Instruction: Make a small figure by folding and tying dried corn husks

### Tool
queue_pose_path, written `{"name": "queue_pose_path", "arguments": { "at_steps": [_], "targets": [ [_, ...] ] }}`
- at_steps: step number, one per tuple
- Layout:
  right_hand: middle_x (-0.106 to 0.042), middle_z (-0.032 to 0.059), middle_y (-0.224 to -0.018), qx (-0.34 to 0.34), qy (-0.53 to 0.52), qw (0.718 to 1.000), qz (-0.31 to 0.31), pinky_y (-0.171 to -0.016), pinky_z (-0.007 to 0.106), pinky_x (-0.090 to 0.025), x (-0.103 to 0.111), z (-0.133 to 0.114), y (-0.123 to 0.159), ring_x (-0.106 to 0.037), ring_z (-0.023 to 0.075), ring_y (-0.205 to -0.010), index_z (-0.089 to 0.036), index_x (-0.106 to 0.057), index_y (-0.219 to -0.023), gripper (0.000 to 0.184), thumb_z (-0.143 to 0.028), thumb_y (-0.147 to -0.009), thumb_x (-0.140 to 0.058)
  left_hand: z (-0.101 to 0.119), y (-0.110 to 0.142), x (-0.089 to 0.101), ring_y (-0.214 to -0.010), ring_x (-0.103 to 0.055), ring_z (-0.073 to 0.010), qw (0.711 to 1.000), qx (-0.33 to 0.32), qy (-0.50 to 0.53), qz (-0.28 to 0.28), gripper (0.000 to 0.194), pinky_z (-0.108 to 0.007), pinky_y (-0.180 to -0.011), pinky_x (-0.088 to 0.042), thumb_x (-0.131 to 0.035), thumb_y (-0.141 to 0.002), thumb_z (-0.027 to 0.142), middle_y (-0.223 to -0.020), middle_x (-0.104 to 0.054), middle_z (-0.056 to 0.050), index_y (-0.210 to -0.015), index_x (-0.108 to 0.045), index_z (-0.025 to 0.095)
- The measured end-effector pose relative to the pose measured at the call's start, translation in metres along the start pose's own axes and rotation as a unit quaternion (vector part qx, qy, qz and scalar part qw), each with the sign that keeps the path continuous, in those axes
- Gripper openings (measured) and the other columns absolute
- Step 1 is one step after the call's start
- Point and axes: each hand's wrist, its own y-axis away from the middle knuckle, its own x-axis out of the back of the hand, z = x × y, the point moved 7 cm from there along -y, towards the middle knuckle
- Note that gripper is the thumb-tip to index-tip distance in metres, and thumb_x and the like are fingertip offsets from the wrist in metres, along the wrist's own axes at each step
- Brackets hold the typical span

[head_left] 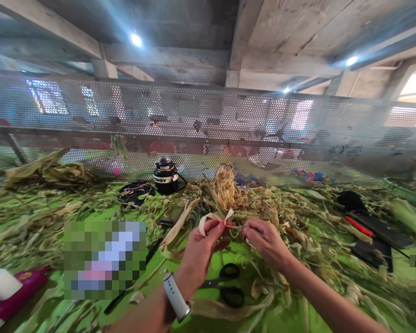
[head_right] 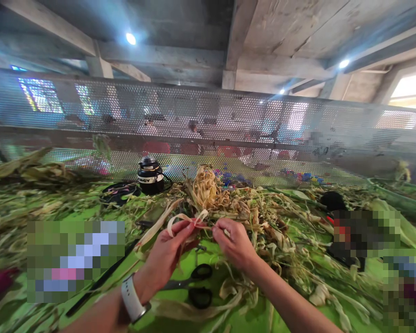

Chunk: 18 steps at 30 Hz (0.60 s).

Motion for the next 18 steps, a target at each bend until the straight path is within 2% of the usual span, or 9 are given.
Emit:
{"name": "queue_pose_path", "arguments": {
  "at_steps": [1, 3, 5, 8, 12, 18],
  "targets": [
    [-0.057, 0.0033, -0.072, 0.035, 0.029, 0.998, 0.032, -0.07, 0.03, -0.043, 0.008, -0.008, 0.0, -0.054, 0.0174, -0.073, -0.017, -0.056, -0.068, 0.02, -0.024, -0.083, -0.045, 0.0, 0.003, -0.003, -0.081, -0.063, -0.0181, 0.999, 0.01, -0.036, -0.016, 0.024, -0.023, -0.062, -0.05, -0.075, -0.066, 0.033, -0.084, -0.07, -0.007, -0.081, -0.07, 0.015],
    [-0.061, 0.0077, -0.097, 0.094, 0.063, 0.991, 0.065, -0.089, 0.04, -0.039, 0.018, -0.022, 0.001, -0.053, 0.0228, -0.097, -0.018, -0.063, -0.086, 0.014, -0.022, -0.081, -0.051, -0.002, 0.008, -0.012, -0.079, -0.063, -0.0196, 0.993, 0.026, -0.1, -0.062, 0.027, -0.021, -0.054, -0.048, -0.072, -0.069, 0.038, -0.08, -0.07, -0.008, -0.082, -0.07, 0.014],
    [-0.061, 0.0081, -0.109, 0.117, 0.05, 0.991, 0.031, -0.095, 0.043, -0.036, 0.016, -0.028, 0.0, -0.05, 0.0245, -0.108, -0.021, -0.066, -0.096, 0.018, -0.024, -0.081, -0.056, -0.007, 0.013, -0.019, -0.074, -0.064, -0.0189, 0.983, 0.041, -0.148, -0.102, 0.029, -0.019, -0.05, -0.045, -0.07, -0.07, 0.04, -0.074, -0.07, -0.008, -0.079, -0.07, 0.013],
    [-0.067, 0.0054, -0.097, 0.116, -0.014, 0.993, -0.025, -0.092, 0.039, -0.041, 0.005, -0.029, -0.001, -0.055, 0.022, -0.104, -0.023, -0.07, -0.086, 0.01, -0.026, -0.081, -0.062, -0.015, 0.017, -0.021, -0.059, -0.059, -0.0133, 0.974, 0.055, -0.187, -0.115, 0.03, -0.017, -0.047, -0.041, -0.07, -0.069, 0.043, -0.064, -0.068, -0.006, -0.07, -0.069, 0.012],
    [-0.068, 0.0042, -0.086, 0.097, -0.058, 0.994, 0.003, -0.087, 0.035, -0.044, 0.0, -0.025, -0.001, -0.059, 0.0187, -0.094, -0.021, -0.068, -0.077, 0.009, -0.023, -0.083, -0.061, -0.023, 0.021, -0.02, -0.055, -0.055, -0.0098, 0.97, 0.082, -0.185, -0.132, 0.03, -0.017, -0.048, -0.041, -0.071, -0.069, 0.043, -0.066, -0.069, -0.005, -0.069, -0.07, 0.013],
    [-0.065, 0.0042, -0.087, 0.113, -0.038, 0.993, -0.021, -0.083, 0.032, -0.046, -0.013, -0.029, 0.004, -0.059, 0.0161, -0.088, -0.019, -0.063, -0.079, 0.009, -0.018, -0.086, -0.057, -0.028, 0.027, -0.021, -0.055, -0.057, -0.0115, 0.965, 0.136, -0.158, -0.158, 0.027, -0.018, -0.047, -0.042, -0.076, -0.063, 0.039, -0.063, -0.068, -0.005, -0.064, -0.069, 0.013]
  ]
}}
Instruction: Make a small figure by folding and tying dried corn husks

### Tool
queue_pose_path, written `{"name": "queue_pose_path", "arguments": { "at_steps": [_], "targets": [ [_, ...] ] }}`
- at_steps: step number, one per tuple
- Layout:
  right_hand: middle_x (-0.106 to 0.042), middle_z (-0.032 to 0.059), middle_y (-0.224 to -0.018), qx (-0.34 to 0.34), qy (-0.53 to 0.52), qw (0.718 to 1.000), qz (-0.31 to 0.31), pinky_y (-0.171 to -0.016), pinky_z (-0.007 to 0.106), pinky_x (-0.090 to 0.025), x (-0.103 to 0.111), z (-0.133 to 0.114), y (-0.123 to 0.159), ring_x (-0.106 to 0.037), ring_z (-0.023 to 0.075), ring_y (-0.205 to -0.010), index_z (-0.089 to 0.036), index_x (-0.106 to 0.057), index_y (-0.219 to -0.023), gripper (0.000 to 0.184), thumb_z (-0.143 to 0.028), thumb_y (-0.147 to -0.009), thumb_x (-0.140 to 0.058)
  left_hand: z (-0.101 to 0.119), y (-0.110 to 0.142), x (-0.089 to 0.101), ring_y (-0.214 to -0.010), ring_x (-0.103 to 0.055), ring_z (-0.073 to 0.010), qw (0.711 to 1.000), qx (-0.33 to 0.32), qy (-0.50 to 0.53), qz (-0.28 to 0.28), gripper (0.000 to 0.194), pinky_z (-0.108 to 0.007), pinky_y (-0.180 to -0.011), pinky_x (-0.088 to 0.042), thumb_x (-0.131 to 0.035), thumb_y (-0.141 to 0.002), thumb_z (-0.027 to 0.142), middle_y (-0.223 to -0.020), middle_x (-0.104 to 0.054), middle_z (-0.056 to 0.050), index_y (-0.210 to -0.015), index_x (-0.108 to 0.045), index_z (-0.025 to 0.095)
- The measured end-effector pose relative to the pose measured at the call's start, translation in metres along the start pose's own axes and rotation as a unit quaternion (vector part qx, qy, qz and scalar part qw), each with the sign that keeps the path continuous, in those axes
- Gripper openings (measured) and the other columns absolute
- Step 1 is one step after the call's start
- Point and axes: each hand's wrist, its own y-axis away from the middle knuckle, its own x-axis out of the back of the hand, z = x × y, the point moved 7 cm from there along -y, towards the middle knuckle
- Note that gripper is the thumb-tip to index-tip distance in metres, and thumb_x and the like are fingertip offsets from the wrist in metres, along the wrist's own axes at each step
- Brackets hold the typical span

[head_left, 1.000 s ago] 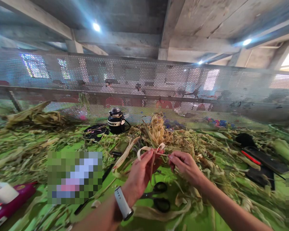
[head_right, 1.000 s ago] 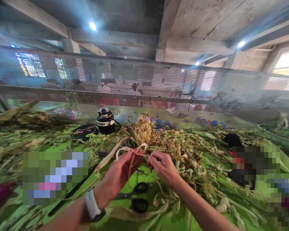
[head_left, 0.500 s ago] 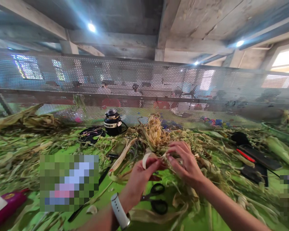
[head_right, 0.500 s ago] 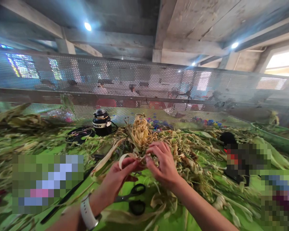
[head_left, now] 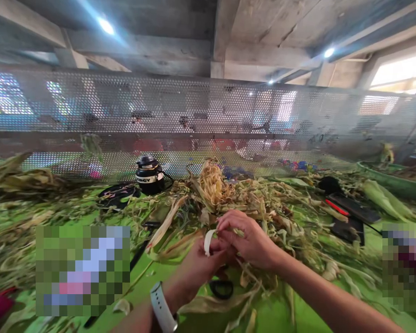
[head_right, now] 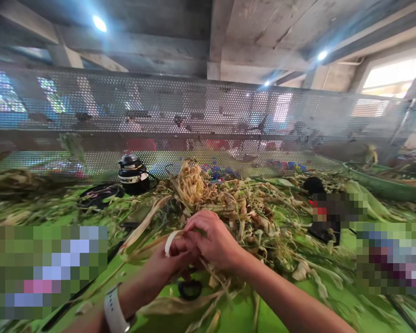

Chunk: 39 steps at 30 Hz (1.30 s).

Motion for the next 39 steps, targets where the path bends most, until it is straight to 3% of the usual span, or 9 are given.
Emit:
{"name": "queue_pose_path", "arguments": {
  "at_steps": [2, 4, 6, 8, 12, 16, 25, 31, 39],
  "targets": [
    [-0.064, 0.004, -0.085, 0.008, 0.021, 0.999, 0.026, -0.08, 0.031, -0.046, 0.003, -0.001, 0.0, -0.059, 0.0161, -0.085, -0.019, -0.063, -0.079, 0.011, -0.018, -0.087, -0.055, -0.003, -0.001, 0.001, -0.056, -0.057, -0.0107, 0.999, 0.014, 0.042, -0.004, 0.024, -0.018, -0.049, -0.043, -0.077, -0.064, 0.035, -0.063, -0.068, -0.004, -0.064, -0.068, 0.013],
    [-0.064, 0.0052, -0.088, 0.029, 0.076, 0.992, 0.093, -0.082, 0.033, -0.045, 0.014, -0.008, 0.001, -0.058, 0.0179, -0.089, -0.02, -0.064, -0.082, 0.01, -0.02, -0.087, -0.055, -0.006, -0.005, 0.004, -0.063, -0.06, -0.0117, 0.995, 0.008, 0.099, 0.009, 0.02, -0.019, -0.055, -0.046, -0.076, -0.065, 0.032, -0.068, -0.069, -0.004, -0.069, -0.069, 0.014],
    [-0.063, 0.0066, -0.09, 0.061, 0.145, 0.972, 0.175, -0.083, 0.035, -0.043, 0.028, -0.019, 0.004, -0.056, 0.0198, -0.092, -0.02, -0.063, -0.086, 0.008, -0.02, -0.086, -0.056, -0.005, -0.011, 0.011, -0.074, -0.063, -0.0143, 0.985, -0.024, 0.163, 0.043, 0.019, -0.022, -0.064, -0.048, -0.076, -0.066, 0.031, -0.078, -0.071, -0.005, -0.077, -0.071, 0.016],
    [-0.062, 0.0061, -0.082, 0.074, 0.189, 0.96, 0.194, -0.078, 0.033, -0.042, 0.033, -0.027, 0.006, -0.055, 0.0188, -0.083, -0.018, -0.062, -0.082, 0.009, -0.02, -0.086, -0.054, -0.002, -0.014, 0.018, -0.084, -0.064, -0.0159, 0.971, -0.076, 0.216, 0.073, 0.02, -0.024, -0.074, -0.048, -0.075, -0.067, 0.029, -0.086, -0.072, -0.005, -0.083, -0.071, 0.018],
    [-0.049, -0.0004, -0.054, 0.012, 0.2, 0.979, 0.049, -0.054, 0.025, -0.033, 0.009, -0.016, 0.006, -0.045, 0.012, -0.053, -0.019, -0.049, -0.055, 0.031, -0.022, -0.085, -0.049, 0.006, -0.014, 0.022, -0.089, -0.064, -0.0161, 0.95, -0.15, 0.254, 0.106, 0.021, -0.025, -0.084, -0.045, -0.076, -0.065, 0.024, -0.091, -0.072, -0.006, -0.084, -0.072, 0.018],
    [-0.051, -0.0016, -0.058, -0.048, 0.139, 0.988, -0.042, -0.053, 0.023, -0.031, -0.021, 0.002, 0.011, -0.043, 0.0109, -0.054, -0.018, -0.048, -0.058, 0.02, -0.02, -0.079, -0.051, 0.007, -0.011, 0.021, -0.09, -0.064, -0.018, 0.954, -0.152, 0.227, 0.122, 0.021, -0.027, -0.085, -0.045, -0.073, -0.068, 0.025, -0.093, -0.072, -0.006, -0.087, -0.071, 0.018],
    [-0.055, -0.0022, -0.067, -0.111, -0.043, 0.989, -0.082, -0.059, 0.02, -0.038, -0.041, 0.017, 0.016, -0.045, 0.0114, -0.061, -0.017, -0.059, -0.076, 0.019, -0.005, -0.074, -0.044, 0.012, -0.007, 0.019, -0.099, -0.062, -0.0219, 0.965, -0.167, 0.163, 0.122, 0.022, -0.033, -0.095, -0.042, -0.068, -0.072, 0.027, -0.1, -0.071, -0.008, -0.092, -0.072, 0.017],
    [-0.059, -0.001, -0.073, -0.093, -0.07, 0.989, -0.095, -0.065, 0.021, -0.041, -0.043, 0.017, 0.016, -0.05, 0.0125, -0.067, -0.016, -0.062, -0.08, 0.023, -0.004, -0.072, -0.044, 0.013, -0.007, 0.02, -0.102, -0.06, -0.0228, 0.967, -0.171, 0.143, 0.122, 0.025, -0.034, -0.095, -0.041, -0.066, -0.075, 0.028, -0.101, -0.071, -0.009, -0.096, -0.071, 0.015],
    [-0.053, -0.0025, -0.069, -0.094, -0.094, 0.986, -0.103, -0.06, 0.019, -0.038, -0.045, 0.016, 0.016, -0.044, 0.0101, -0.063, -0.015, -0.06, -0.079, 0.02, -0.006, -0.074, -0.043, 0.015, -0.01, 0.022, -0.102, -0.06, -0.0223, 0.967, -0.171, 0.137, 0.133, 0.026, -0.032, -0.094, -0.042, -0.067, -0.074, 0.031, -0.103, -0.07, -0.01, -0.095, -0.071, 0.016]
  ]
}}
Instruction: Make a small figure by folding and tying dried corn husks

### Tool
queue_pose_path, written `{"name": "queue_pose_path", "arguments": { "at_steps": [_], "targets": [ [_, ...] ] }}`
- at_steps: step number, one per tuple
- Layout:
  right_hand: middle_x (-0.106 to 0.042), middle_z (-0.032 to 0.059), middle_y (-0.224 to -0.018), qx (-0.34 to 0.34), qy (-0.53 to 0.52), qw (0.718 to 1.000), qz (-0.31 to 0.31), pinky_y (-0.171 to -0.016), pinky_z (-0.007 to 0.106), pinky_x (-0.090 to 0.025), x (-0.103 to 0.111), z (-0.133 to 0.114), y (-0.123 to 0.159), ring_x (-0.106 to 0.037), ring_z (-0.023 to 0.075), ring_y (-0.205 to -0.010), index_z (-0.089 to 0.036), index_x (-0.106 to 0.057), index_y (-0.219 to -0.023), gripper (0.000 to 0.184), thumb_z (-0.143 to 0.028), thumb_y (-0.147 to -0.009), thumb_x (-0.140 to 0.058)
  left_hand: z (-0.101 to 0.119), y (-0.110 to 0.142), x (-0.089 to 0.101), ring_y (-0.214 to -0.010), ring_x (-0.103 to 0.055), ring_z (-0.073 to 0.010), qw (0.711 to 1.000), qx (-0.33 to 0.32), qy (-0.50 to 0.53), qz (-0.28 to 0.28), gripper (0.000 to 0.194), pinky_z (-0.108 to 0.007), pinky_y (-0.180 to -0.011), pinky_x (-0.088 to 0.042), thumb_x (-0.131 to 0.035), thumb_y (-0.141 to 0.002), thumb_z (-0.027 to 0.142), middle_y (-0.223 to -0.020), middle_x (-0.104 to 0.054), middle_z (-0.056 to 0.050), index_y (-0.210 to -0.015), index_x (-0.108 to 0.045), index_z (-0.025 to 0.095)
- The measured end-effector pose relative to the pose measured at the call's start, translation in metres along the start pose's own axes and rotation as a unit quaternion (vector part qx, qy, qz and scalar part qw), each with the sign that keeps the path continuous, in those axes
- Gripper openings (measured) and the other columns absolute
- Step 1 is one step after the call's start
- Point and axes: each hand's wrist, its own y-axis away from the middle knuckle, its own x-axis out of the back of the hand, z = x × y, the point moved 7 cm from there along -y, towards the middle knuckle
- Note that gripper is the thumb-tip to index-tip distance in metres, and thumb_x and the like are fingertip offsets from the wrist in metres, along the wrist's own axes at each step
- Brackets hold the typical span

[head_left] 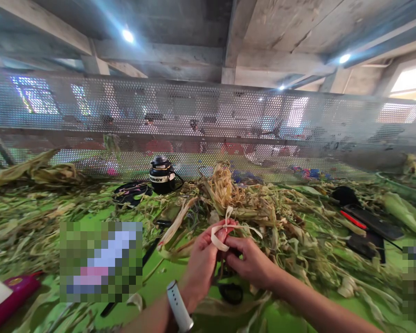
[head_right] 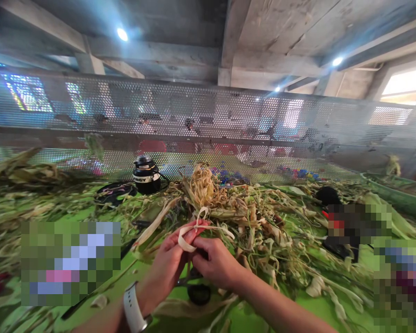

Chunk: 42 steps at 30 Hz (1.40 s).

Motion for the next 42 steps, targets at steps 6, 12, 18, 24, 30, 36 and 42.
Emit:
{"name": "queue_pose_path", "arguments": {
  "at_steps": [6, 12, 18, 24, 30, 36, 42],
  "targets": [
    [-0.046, -0.0036, -0.063, -0.036, -0.028, 0.999, 0.028, -0.056, 0.019, -0.035, 0.002, 0.009, -0.001, -0.041, 0.0094, -0.06, -0.016, -0.051, -0.067, 0.012, -0.013, -0.078, -0.046, 0.005, -0.005, 0.004, -0.101, -0.061, -0.0222, 1.0, -0.017, 0.013, 0.0, 0.024, -0.032, -0.092, -0.042, -0.069, -0.073, 0.032, -0.097, -0.072, -0.009, -0.091, -0.073, 0.017],
    [-0.048, -0.0028, -0.065, -0.057, -0.074, 0.994, 0.051, -0.057, 0.021, -0.037, 0.0, 0.019, 0.002, -0.045, 0.0102, -0.06, -0.017, -0.048, -0.073, 0.01, -0.02, -0.083, -0.048, 0.016, -0.01, 0.011, -0.082, -0.062, -0.0155, 0.999, -0.032, -0.001, 0.039, 0.021, -0.026, -0.078, -0.044, -0.071, -0.07, 0.03, -0.088, -0.073, -0.006, -0.086, -0.072, 0.016],
    [-0.049, -0.005, -0.06, -0.069, -0.064, 0.994, 0.048, -0.051, 0.02, -0.037, -0.003, 0.028, 0.003, -0.046, 0.0089, -0.053, -0.019, -0.046, -0.075, 0.014, -0.026, -0.087, -0.048, 0.018, -0.012, 0.017, -0.07, -0.061, -0.0126, 0.996, -0.026, 0.022, 0.078, 0.022, -0.023, -0.067, -0.043, -0.078, -0.058, 0.024, -0.077, -0.073, -0.004, -0.076, -0.068, 0.016],
    [-0.053, -0.0039, -0.062, -0.034, 0.055, 0.996, 0.059, -0.054, 0.02, -0.038, 0.007, 0.016, 0.001, -0.048, 0.01, -0.057, -0.018, -0.053, -0.077, 0.013, -0.023, -0.088, -0.048, 0.019, -0.017, 0.026, -0.058, -0.057, -0.0099, 0.995, -0.022, 0.003, 0.1, 0.023, -0.021, -0.057, -0.041, -0.078, -0.058, 0.027, -0.068, -0.069, -0.002, -0.073, -0.067, 0.014],
    [-0.059, 0.0047, -0.076, 0.063, 0.3, 0.947, 0.1, -0.062, 0.024, -0.041, 0.025, -0.012, 0.002, -0.054, 0.0151, -0.07, -0.018, -0.062, -0.082, 0.024, -0.025, -0.093, -0.042, 0.018, -0.018, 0.029, -0.069, -0.062, -0.0139, 0.995, 0.011, -0.01, 0.101, 0.025, -0.025, -0.066, -0.048, -0.078, -0.058, 0.024, -0.077, -0.07, -0.003, -0.08, -0.067, 0.016],
    [-0.058, 0.0068, -0.081, 0.108, 0.382, 0.906, 0.148, -0.065, 0.026, -0.043, 0.046, -0.029, 0.004, -0.055, 0.0167, -0.073, -0.018, -0.063, -0.084, 0.028, -0.031, -0.094, -0.042, 0.012, -0.012, 0.01, -0.07, -0.063, -0.0153, 0.995, 0.077, -0.061, 0.011, 0.03, -0.024, -0.066, -0.046, -0.076, -0.059, 0.018, -0.083, -0.072, -0.007, -0.088, -0.069, 0.014],
    [-0.059, 0.003, -0.077, 0.071, 0.249, 0.951, 0.168, -0.067, 0.024, -0.043, 0.064, -0.013, -0.003, -0.056, 0.0152, -0.072, -0.018, -0.058, -0.077, 0.019, -0.033, -0.089, -0.054, 0.012, -0.001, -0.007, -0.075, -0.066, -0.0194, 0.988, 0.104, -0.083, -0.074, 0.021, -0.029, -0.075, -0.047, -0.073, -0.064, 0.022, -0.078, -0.072, -0.006, -0.084, -0.071, 0.016]
  ]
}}
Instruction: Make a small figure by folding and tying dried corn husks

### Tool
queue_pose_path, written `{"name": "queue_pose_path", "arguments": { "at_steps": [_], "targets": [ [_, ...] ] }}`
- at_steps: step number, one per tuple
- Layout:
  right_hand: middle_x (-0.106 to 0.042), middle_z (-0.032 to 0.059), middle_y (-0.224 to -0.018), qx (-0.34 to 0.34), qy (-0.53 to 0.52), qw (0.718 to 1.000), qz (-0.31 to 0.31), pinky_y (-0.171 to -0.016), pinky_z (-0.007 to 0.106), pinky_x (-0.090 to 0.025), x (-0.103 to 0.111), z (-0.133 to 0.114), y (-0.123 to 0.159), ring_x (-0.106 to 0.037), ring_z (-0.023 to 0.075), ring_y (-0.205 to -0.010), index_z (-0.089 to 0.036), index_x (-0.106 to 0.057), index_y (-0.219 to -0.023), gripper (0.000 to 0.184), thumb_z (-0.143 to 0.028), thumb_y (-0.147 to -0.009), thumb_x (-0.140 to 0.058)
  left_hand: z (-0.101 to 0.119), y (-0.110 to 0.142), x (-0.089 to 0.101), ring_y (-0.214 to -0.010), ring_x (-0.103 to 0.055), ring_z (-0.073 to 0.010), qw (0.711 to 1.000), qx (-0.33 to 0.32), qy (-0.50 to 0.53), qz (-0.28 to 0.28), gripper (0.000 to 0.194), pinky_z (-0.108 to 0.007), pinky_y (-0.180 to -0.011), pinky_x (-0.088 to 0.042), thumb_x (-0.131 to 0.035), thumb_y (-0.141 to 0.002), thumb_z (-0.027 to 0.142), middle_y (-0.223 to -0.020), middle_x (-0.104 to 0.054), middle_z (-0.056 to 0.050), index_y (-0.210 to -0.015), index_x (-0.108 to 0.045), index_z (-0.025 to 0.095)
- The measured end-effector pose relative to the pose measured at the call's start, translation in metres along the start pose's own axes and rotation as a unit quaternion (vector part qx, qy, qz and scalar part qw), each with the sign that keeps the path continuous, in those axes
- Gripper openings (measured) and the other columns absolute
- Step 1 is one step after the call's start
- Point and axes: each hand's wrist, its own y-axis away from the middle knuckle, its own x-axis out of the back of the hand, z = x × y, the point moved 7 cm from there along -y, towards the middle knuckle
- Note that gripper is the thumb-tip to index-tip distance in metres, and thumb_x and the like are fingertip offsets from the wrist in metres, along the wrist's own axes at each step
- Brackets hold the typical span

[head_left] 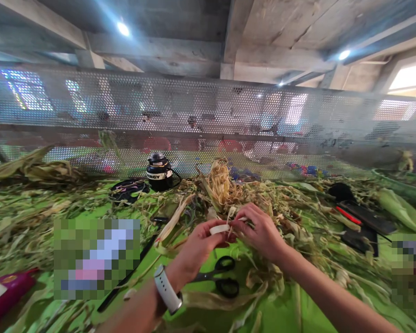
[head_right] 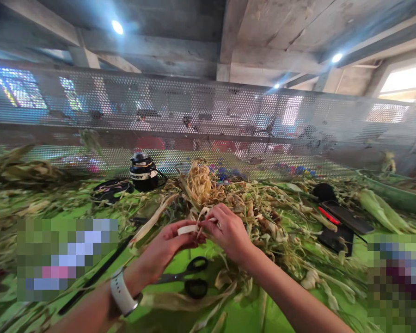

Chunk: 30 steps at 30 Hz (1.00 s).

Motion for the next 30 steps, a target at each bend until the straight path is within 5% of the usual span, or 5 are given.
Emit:
{"name": "queue_pose_path", "arguments": {
  "at_steps": [7, 14, 19, 25, 30],
  "targets": [
    [-0.06, -0.0003, -0.067, -0.102, -0.065, 0.993, -0.009, -0.058, 0.022, -0.041, -0.008, 0.012, 0.003, -0.055, 0.0128, -0.062, -0.018, -0.056, -0.071, 0.024, -0.038, -0.083, -0.059, -0.004, -0.006, 0.004, -0.067, -0.061, -0.0134, 1.0, -0.017, -0.005, -0.005, 0.028, -0.026, -0.071, -0.047, -0.079, -0.06, 0.028, -0.07, -0.068, -0.003, -0.08, -0.068, 0.012],
    [-0.059, -0.0036, -0.061, -0.239, -0.154, 0.956, -0.078, -0.045, 0.021, -0.036, -0.027, 0.03, 0.011, -0.052, 0.0119, -0.048, -0.015, -0.043, -0.119, 0.05, -0.046, -0.081, -0.058, 0.003, -0.011, 0.024, -0.062, -0.057, -0.0103, 0.996, -0.029, -0.003, 0.079, 0.028, -0.02, -0.057, -0.044, -0.077, -0.061, 0.026, -0.069, -0.066, 0.001, -0.081, -0.059, 0.017],
    [-0.063, 0.0011, -0.07, -0.132, -0.011, 0.987, -0.093, -0.059, 0.023, -0.039, -0.019, 0.009, 0.007, -0.057, 0.0138, -0.064, -0.017, -0.064, -0.095, 0.019, -0.033, -0.088, -0.054, 0.007, -0.013, 0.032, -0.06, -0.056, -0.0105, 0.992, -0.043, -0.072, 0.097, 0.022, -0.021, -0.056, -0.043, -0.071, -0.065, 0.027, -0.069, -0.066, 0.0, -0.082, -0.062, 0.015],
    [-0.059, 0.0037, -0.074, 0.04, 0.133, 0.979, -0.147, -0.062, 0.025, -0.039, -0.022, -0.026, 0.011, -0.055, 0.0157, -0.07, -0.017, -0.065, -0.076, 0.021, -0.025, -0.09, -0.051, 0.012, -0.015, 0.036, -0.064, -0.058, -0.0152, 0.971, -0.118, -0.182, 0.096, 0.023, -0.025, -0.058, -0.044, -0.068, -0.068, 0.029, -0.07, -0.066, -0.001, -0.085, -0.059, 0.017],
    [-0.061, 0.0083, -0.091, 0.121, 0.152, 0.979, -0.066, -0.077, 0.03, -0.04, -0.007, -0.038, 0.008, -0.054, 0.0186, -0.084, -0.017, -0.06, -0.084, 0.02, -0.024, -0.093, -0.044, 0.008, -0.012, 0.013, -0.065, -0.053, -0.0135, 0.952, -0.103, -0.284, -0.042, 0.015, -0.024, -0.062, -0.042, -0.062, -0.072, 0.027, -0.073, -0.064, -0.002, -0.081, -0.066, 0.015]
  ]
}}
